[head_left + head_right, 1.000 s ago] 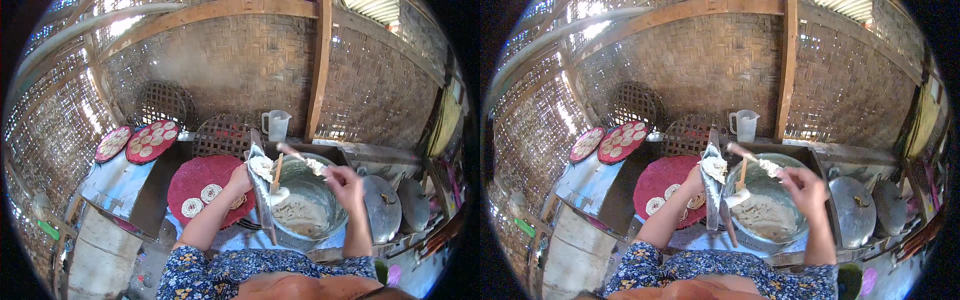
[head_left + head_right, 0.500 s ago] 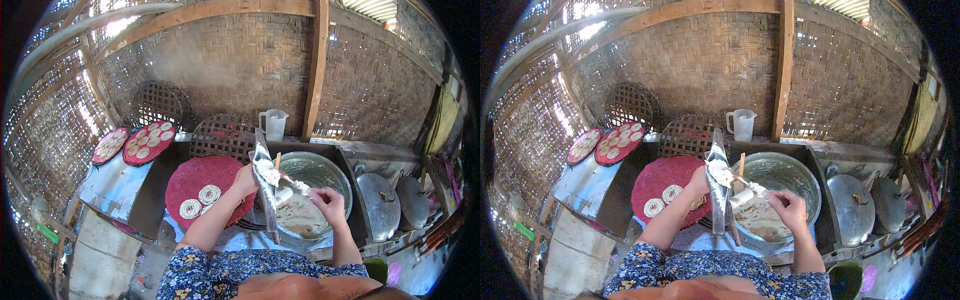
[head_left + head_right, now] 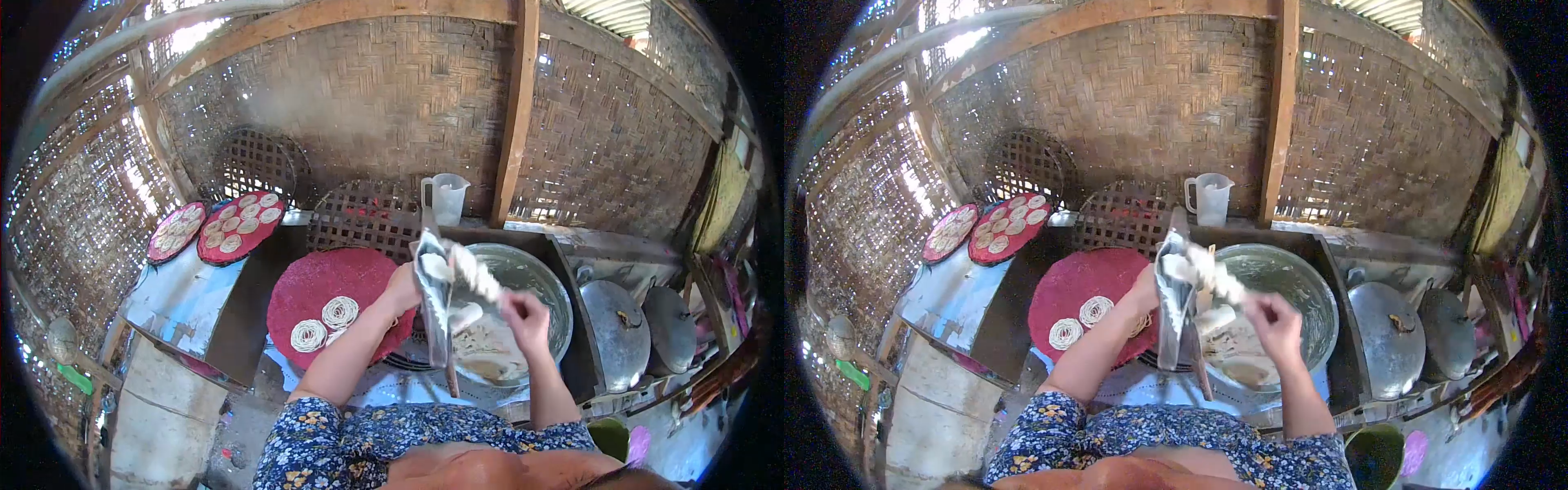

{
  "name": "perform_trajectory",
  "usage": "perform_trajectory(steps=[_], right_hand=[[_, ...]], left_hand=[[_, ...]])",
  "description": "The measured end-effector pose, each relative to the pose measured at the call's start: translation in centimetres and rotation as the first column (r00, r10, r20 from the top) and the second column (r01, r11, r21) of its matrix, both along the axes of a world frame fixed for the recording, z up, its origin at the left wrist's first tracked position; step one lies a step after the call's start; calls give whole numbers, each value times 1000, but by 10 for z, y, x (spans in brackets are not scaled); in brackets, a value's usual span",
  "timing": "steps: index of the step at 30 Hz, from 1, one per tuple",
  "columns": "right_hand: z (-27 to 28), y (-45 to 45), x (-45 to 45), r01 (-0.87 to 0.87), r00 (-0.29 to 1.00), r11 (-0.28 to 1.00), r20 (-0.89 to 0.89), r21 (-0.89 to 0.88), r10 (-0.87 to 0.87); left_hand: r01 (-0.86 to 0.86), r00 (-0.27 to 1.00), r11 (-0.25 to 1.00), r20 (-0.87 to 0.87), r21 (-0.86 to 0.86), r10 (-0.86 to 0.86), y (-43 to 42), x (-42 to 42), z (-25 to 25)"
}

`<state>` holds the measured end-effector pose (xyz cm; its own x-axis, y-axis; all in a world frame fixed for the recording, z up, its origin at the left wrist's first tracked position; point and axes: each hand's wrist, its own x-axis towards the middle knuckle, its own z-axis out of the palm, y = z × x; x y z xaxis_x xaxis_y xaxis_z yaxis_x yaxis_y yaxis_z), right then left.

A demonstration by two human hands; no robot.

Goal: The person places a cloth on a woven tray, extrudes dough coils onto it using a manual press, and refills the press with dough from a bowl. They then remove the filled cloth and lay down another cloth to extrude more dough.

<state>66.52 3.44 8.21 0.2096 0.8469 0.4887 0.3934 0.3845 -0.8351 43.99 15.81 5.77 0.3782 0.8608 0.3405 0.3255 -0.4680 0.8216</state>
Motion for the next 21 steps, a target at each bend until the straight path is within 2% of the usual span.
perform_trajectory(steps=[1,2,5,6,8,9,10,11,12,13,14,16,18,19,20,21], right_hand=[[2,10,-2,94,989,993,110,68,-101],[0,16,-3,177,955,973,212,146,-206],[-12,5,-11,62,959,962,252,264,-131],[0,-9,-16,45,942,978,318,202,-109],[-7,-25,-4,-142,967,985,201,-93,159],[-10,-28,6,-197,965,973,149,-123,215],[-14,-31,18,-253,959,956,95,-151,269],[-22,-31,32,-256,965,949,-104,-182,240],[-21,-30,43,-212,969,958,-173,-194,180],[-22,-31,56,-46,999,966,-30,-256,40],[-28,-30,70,182,958,945,265,-271,-108],[-14,-37,67,394,817,816,568,-422,-100],[-39,-25,59,230,802,962,589,-148,-101],[-43,-23,49,136,795,991,598,-2,-108],[-44,-23,36,-174,953,951,199,-256,228],[-35,-24,9,-526,847,782,-290,-335,446]], left_hand=[[-3,998,1000,-70,21,5,-20,6,20],[28,985,992,-173,127,-6,-27,11,29],[-63,977,998,-202,13,65,-16,11,17],[-84,980,995,-188,-61,71,-5,2,6],[-138,983,949,79,-282,167,34,-13,-42],[81,927,931,369,-356,60,43,-24,-46],[308,774,882,633,-357,-15,49,-36,-45],[337,728,810,679,-481,100,16,-43,7],[468,431,853,902,-230,7,28,-51,-5],[345,518,932,851,-111,-90,16,-60,4],[229,612,973,773,27,-165,3,-70,15],[384,438,922,888,-47,-137,-7,-84,27],[471,289,882,942,15,-170,-12,-84,33],[493,224,866,951,79,-215,-11,-78,34],[513,156,846,954,144,-257,-9,-71,35],[551,119,809,941,203,-318,-13,-63,40]])
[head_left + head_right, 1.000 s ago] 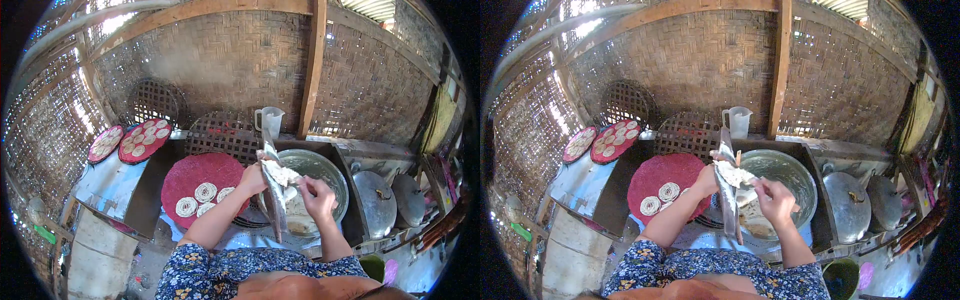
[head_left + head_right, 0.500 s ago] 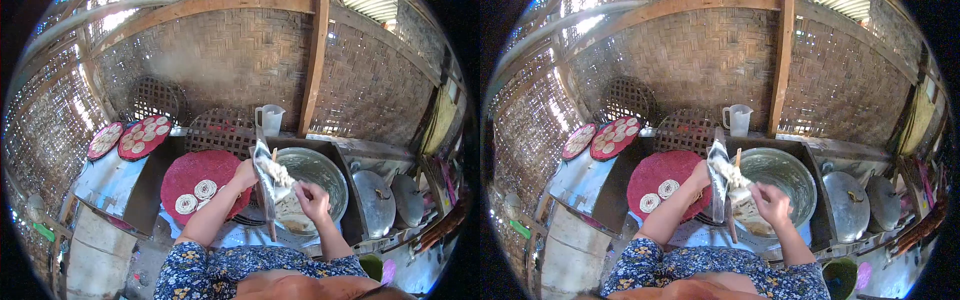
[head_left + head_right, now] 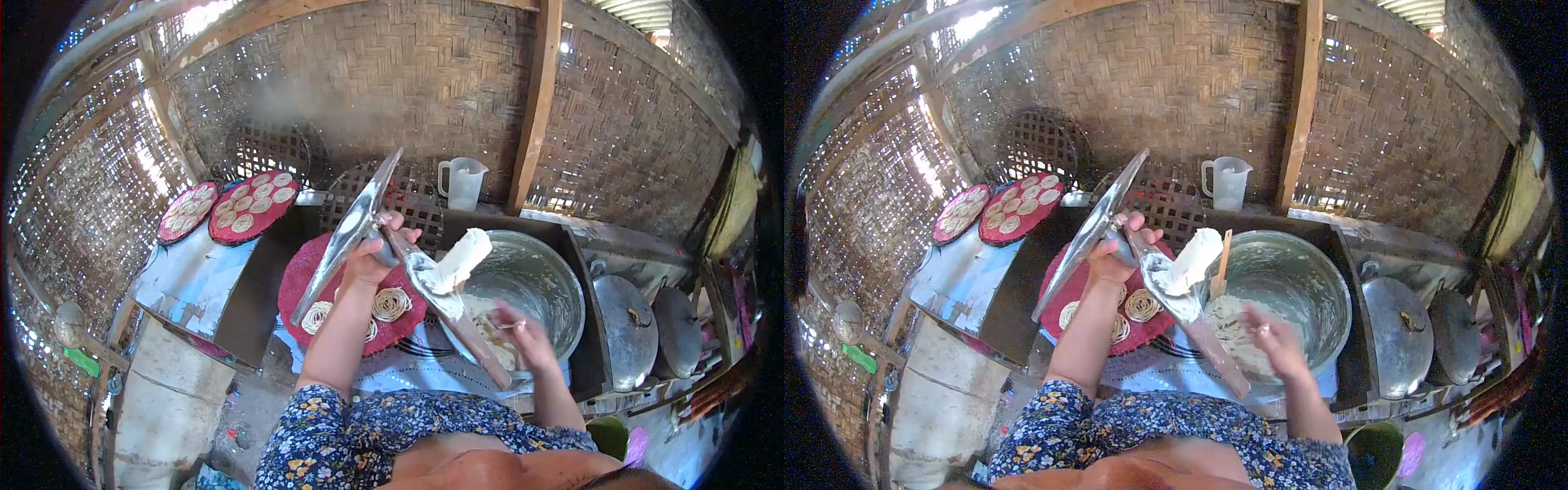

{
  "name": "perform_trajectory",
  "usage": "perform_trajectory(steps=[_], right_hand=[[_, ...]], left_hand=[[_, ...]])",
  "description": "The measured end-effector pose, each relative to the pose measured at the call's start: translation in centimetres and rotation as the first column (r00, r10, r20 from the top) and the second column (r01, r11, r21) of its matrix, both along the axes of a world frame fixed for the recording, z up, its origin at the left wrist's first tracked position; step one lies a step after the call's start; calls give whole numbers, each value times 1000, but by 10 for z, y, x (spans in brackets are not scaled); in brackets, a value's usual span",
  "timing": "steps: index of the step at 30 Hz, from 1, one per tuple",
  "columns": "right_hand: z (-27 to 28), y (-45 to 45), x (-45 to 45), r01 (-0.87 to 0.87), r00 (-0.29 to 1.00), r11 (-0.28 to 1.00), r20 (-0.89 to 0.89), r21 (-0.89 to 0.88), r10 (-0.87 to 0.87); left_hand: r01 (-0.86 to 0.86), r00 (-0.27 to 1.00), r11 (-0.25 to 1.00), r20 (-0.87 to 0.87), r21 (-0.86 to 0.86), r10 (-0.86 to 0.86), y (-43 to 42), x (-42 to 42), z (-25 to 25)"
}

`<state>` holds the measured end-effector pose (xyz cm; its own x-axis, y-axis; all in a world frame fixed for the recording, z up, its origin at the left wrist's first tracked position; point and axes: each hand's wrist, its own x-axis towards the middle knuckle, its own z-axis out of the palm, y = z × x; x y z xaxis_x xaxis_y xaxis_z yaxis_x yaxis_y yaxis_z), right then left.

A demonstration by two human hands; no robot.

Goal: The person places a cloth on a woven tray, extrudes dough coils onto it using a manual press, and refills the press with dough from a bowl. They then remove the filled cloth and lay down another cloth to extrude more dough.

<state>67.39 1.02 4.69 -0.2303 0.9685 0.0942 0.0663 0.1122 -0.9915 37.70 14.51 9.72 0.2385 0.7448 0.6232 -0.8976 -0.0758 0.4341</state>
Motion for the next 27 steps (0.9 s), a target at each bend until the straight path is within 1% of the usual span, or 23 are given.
perform_trajectory(steps=[1,2,3,4,5,6,7,9,10,11,12,13,14,15,16,17,18,19,21,22,23,25,27], right_hand=[[9,-1,-30,-252,935,963,-282,-96,216],[19,-2,-57,-500,748,859,-553,-107,366],[28,-4,-73,-642,630,751,-666,-157,399],[41,-17,-91,-642,550,729,-804,-237,223],[33,-11,-104,-761,184,648,-946,36,268],[28,-6,-103,-821,71,562,-960,98,272],[26,-2,-101,-868,-44,467,-964,167,263],[36,0,-85,-807,234,590,-938,-40,256],[45,-1,-83,-681,382,730,-880,-62,281],[58,4,-85,-615,409,787,-830,55,378],[59,15,-78,-621,476,782,-767,52,429],[69,21,-75,-625,538,779,-698,46,473],[84,14,-79,-459,681,887,-623,46,385],[109,5,-87,-274,798,959,-541,68,266],[108,11,-85,-245,853,963,-447,114,270],[104,17,-84,-198,927,948,-268,249,263],[98,24,-85,-174,971,906,-83,386,222],[97,28,-86,-176,984,837,96,518,148],[107,21,-89,-240,927,694,373,679,-45],[114,15,-94,-268,897,628,427,731,-113],[117,13,-99,-303,864,555,469,775,-183],[112,11,-105,-327,852,538,489,777,-188],[103,10,-111,-357,841,514,508,780,-186]], left_hand=[[53,998,997,21,58,-54,-6,10,8],[105,993,987,40,118,-110,-11,19,14],[129,989,979,52,157,-139,-13,28,14],[94,996,982,-11,165,-94,-18,32,15],[57,996,983,-73,177,-44,-27,33,17],[-40,991,992,-122,122,55,-40,29,20],[-65,945,986,-307,151,109,-52,17,32],[-186,875,952,-400,242,272,-33,6,7],[-193,715,849,-522,492,466,-40,-7,12],[-152,534,677,-516,720,670,-48,-19,16],[-116,537,839,-677,532,503,-54,-30,8],[-80,538,950,-789,303,297,-66,-35,3],[-227,601,944,-729,238,328,-78,-29,2],[-293,358,881,-812,370,461,-83,-30,5],[-313,174,777,-771,546,612,-86,-31,6],[-291,-15,648,-681,704,732,-87,-30,6],[-274,-87,544,-584,793,807,-86,-30,4],[-249,-150,501,-544,829,825,-88,-30,6],[-188,-272,416,-454,890,849,-94,-29,15],[-213,-228,302,-348,929,909,-94,-28,18],[-235,-254,306,-362,923,897,-95,-29,15],[-277,-312,304,-385,911,869,-98,-34,9],[-289,-327,260,-351,921,877,-98,-38,-3]])
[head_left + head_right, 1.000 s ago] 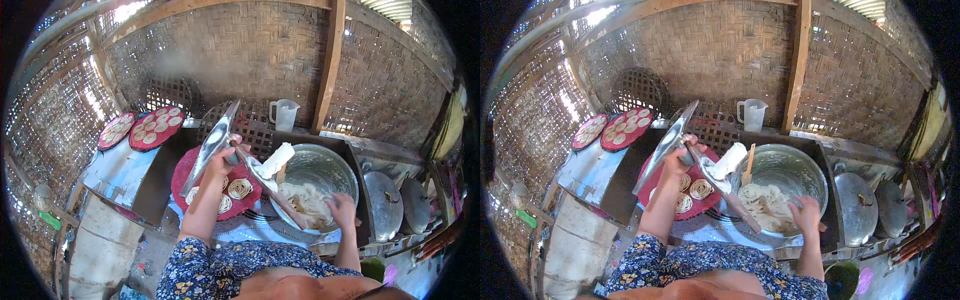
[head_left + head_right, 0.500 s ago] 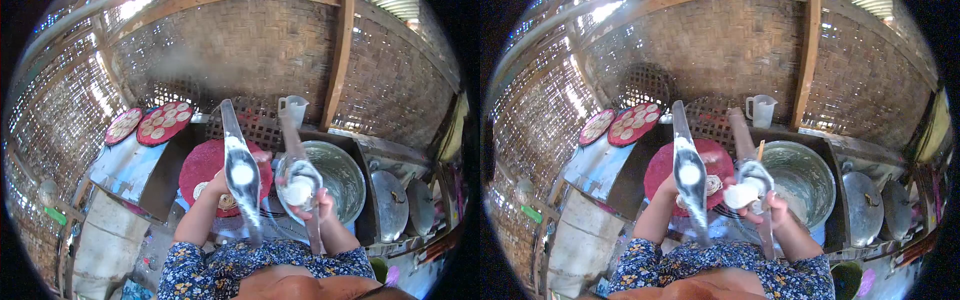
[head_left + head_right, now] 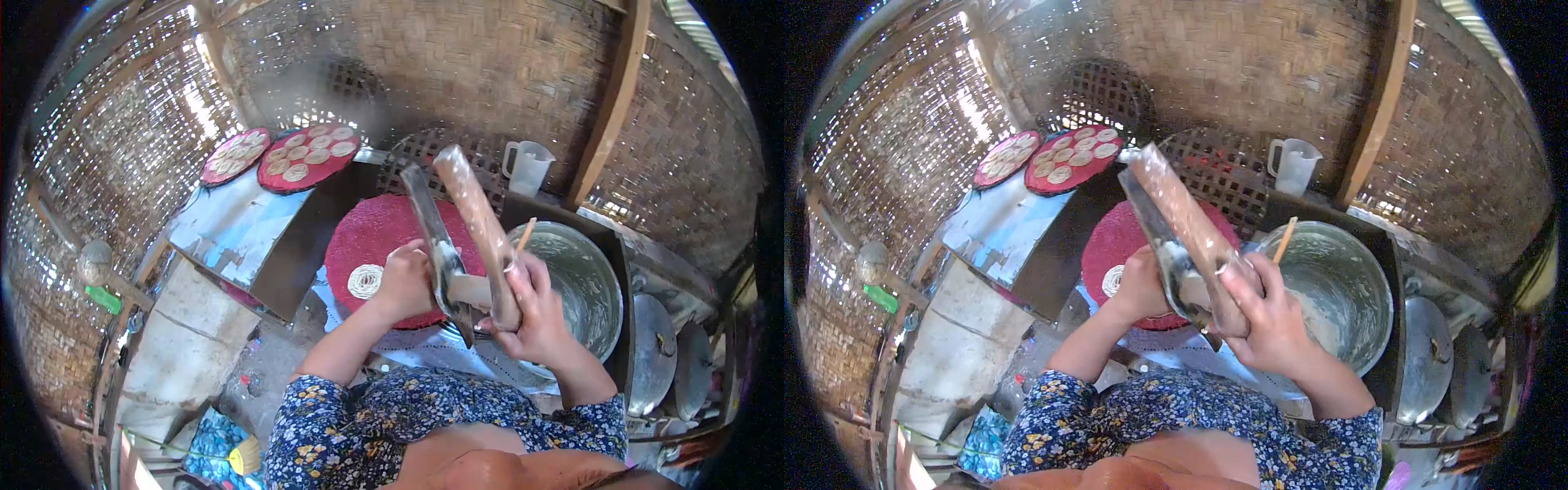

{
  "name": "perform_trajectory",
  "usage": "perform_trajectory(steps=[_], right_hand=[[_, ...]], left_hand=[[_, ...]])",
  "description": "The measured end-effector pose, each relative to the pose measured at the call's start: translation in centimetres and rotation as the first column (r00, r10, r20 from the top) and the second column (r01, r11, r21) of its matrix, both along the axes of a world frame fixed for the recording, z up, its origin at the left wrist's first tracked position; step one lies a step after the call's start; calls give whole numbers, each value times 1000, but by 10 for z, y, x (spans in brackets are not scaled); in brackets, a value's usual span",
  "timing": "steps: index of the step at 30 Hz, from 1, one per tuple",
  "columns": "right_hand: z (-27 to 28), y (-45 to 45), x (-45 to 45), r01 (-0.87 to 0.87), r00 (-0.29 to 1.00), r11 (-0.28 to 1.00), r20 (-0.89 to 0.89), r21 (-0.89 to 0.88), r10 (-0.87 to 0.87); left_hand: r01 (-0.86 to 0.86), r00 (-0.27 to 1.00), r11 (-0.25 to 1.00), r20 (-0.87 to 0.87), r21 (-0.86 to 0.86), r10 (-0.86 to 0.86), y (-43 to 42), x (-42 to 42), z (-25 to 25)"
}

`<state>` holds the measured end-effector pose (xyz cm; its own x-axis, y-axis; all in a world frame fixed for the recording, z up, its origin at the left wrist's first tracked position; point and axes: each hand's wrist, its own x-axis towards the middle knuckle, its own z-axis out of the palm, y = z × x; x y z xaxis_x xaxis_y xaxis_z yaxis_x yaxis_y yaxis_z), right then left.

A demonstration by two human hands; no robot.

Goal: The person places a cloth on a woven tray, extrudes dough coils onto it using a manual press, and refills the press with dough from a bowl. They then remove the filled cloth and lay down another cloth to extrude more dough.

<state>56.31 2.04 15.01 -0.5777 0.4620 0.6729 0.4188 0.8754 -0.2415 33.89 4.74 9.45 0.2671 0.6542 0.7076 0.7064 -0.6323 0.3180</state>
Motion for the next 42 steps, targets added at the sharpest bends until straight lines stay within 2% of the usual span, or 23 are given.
perform_trajectory(steps=[7,9,10,13,15,16,17,18,19,20,21,22,24,25,27,28,31,33,35,37,39,41,42], right_hand=[[-32,8,-34,-25,1000,993,-22,-114,22],[-41,16,-43,-41,999,987,-22,-155,38],[-39,18,-45,-73,997,974,9,-213,77],[-18,32,-51,-207,961,911,98,-358,257],[-25,63,-48,-296,952,817,-90,-494,291],[-35,81,-43,-346,938,760,-184,-550,294],[-49,100,-37,-182,982,761,-151,-623,112],[-66,121,-29,-17,992,727,-101,-686,-73],[-85,141,-21,174,976,716,20,-676,-218],[-111,162,-12,359,923,676,137,-644,-360],[-162,192,3,322,924,694,55,-644,-378],[-199,211,12,286,919,712,-26,-642,-393],[-189,208,14,167,915,343,16,-924,-403],[-185,206,12,96,916,119,41,-988,-399],[-191,207,9,-117,917,51,-128,-992,-377],[-193,207,8,-221,904,13,-210,-975,-373],[-186,199,7,-321,897,-56,-285,-945,-337],[-178,187,5,-365,865,-59,-316,-929,-389],[-178,182,5,-375,853,-53,-322,-926,-410],[-180,178,7,-354,863,-43,-309,-934,-401],[-179,169,5,-314,863,-23,-275,-949,-424],[-182,160,8,-291,872,-33,-251,-956,-421],[-185,157,11,-288,881,-50,-244,-956,-406]], left_hand=[[-14,983,1000,184,0,14,-9,-1,-24],[-90,980,994,174,-60,99,-10,-5,-32],[-128,975,988,169,-90,141,-12,-7,-33],[-141,911,959,347,-247,223,-22,-19,-44],[-189,832,926,447,-326,328,-39,-33,-46],[-212,815,921,460,-328,352,-40,-49,-64],[-58,782,922,557,-382,280,-52,-64,-64],[-108,785,918,535,-380,314,-62,-78,-68],[-86,698,907,624,-413,351,-75,-96,-90],[-109,507,900,756,-422,415,-79,-108,-116],[-238,633,902,647,-360,425,-90,-123,-129],[-253,625,895,644,-367,441,-93,-131,-127],[-285,604,878,639,-386,477,-103,-140,-115],[-301,592,867,636,-396,496,-109,-143,-108],[-334,566,844,627,-419,535,-118,-143,-96],[-315,490,836,677,-449,549,-121,-142,-91],[-227,280,838,791,-496,544,-122,-141,-87],[-110,127,866,857,-487,499,-121,-143,-87],[-61,88,892,888,-448,452,-118,-139,-84],[-117,214,916,891,-384,400,-113,-132,-83],[-39,243,930,899,-366,364,-111,-136,-89],[-112,459,932,814,-345,357,-108,-136,-92],[-161,522,929,770,-333,366,-108,-137,-95]])
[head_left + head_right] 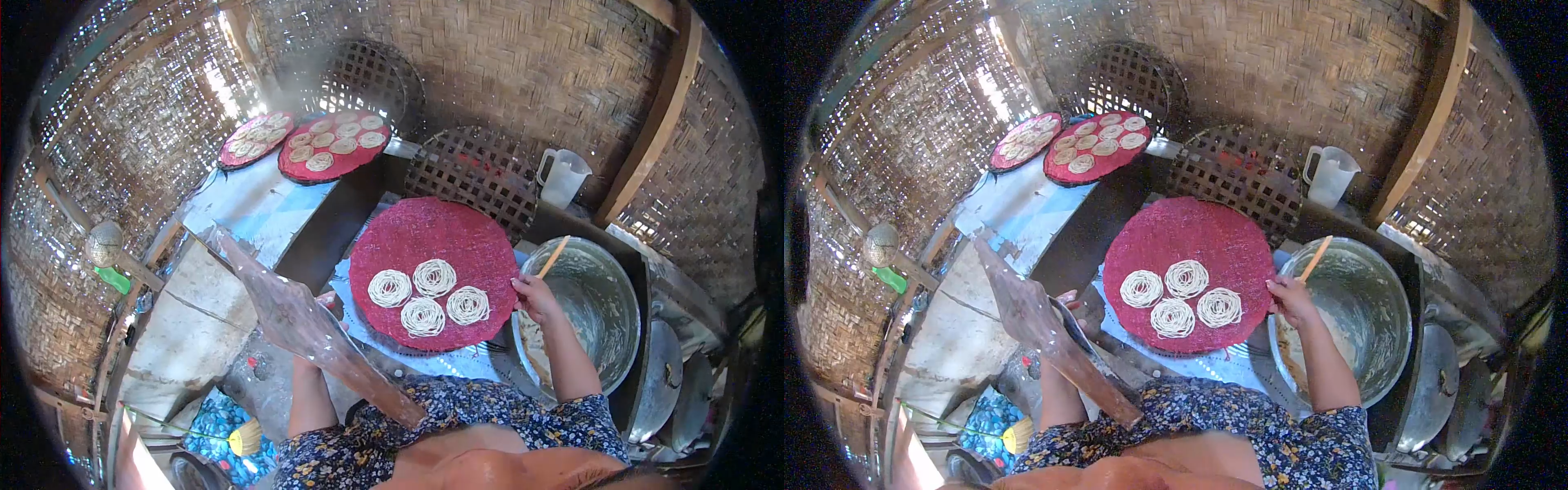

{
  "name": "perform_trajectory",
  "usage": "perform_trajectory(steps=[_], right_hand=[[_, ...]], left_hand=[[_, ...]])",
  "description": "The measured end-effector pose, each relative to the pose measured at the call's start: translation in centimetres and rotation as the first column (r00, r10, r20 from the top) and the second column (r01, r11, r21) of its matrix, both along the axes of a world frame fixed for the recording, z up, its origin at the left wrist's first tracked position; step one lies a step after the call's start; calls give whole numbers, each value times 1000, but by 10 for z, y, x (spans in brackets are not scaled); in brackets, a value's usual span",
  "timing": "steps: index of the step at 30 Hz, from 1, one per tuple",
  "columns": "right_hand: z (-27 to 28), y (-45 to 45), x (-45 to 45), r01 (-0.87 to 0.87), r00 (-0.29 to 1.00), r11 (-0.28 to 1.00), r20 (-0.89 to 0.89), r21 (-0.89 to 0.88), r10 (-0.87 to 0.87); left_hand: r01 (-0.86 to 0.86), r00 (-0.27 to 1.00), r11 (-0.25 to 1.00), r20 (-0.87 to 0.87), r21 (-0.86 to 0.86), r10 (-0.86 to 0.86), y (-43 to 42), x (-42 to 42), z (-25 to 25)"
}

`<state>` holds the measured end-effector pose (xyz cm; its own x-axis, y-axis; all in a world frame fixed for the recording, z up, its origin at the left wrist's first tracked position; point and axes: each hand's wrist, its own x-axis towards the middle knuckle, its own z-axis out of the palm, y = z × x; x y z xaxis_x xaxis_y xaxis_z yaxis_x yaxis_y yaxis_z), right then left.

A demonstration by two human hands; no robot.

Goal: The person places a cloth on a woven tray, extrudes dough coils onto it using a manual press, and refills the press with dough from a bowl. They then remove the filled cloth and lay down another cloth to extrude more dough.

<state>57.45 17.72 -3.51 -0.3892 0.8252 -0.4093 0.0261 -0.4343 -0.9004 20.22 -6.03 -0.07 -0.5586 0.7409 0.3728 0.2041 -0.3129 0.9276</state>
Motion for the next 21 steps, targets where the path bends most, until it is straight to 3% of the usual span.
perform_trajectory(steps=[3,7,10,12,15,18,19,21], right_hand=[[-7,-16,6,-18,999,998,-43,-63,15],[-3,-63,-5,69,987,983,-135,-171,-93],[19,-109,-32,77,987,965,-115,-250,-108],[15,-128,-38,-161,952,939,-300,-304,67],[20,-135,-24,-536,839,809,-261,-243,477],[53,-117,2,-791,606,602,274,107,747],[67,-115,4,-755,655,654,91,47,750],[104,-125,-16,-642,716,707,-98,297,691]], left_hand=[[-37,985,999,-167,-2,36,2,-3,-11],[-30,991,1000,-127,7,30,2,-7,-23],[56,998,993,22,-103,-54,0,-9,-22],[118,991,979,76,-166,-106,1,-7,-23],[150,988,973,8,-175,-151,8,-4,-32],[168,981,971,-65,-171,-182,26,2,-35],[262,961,931,-25,-254,-277,35,12,-19],[141,946,932,-231,-333,-226,57,52,31]])
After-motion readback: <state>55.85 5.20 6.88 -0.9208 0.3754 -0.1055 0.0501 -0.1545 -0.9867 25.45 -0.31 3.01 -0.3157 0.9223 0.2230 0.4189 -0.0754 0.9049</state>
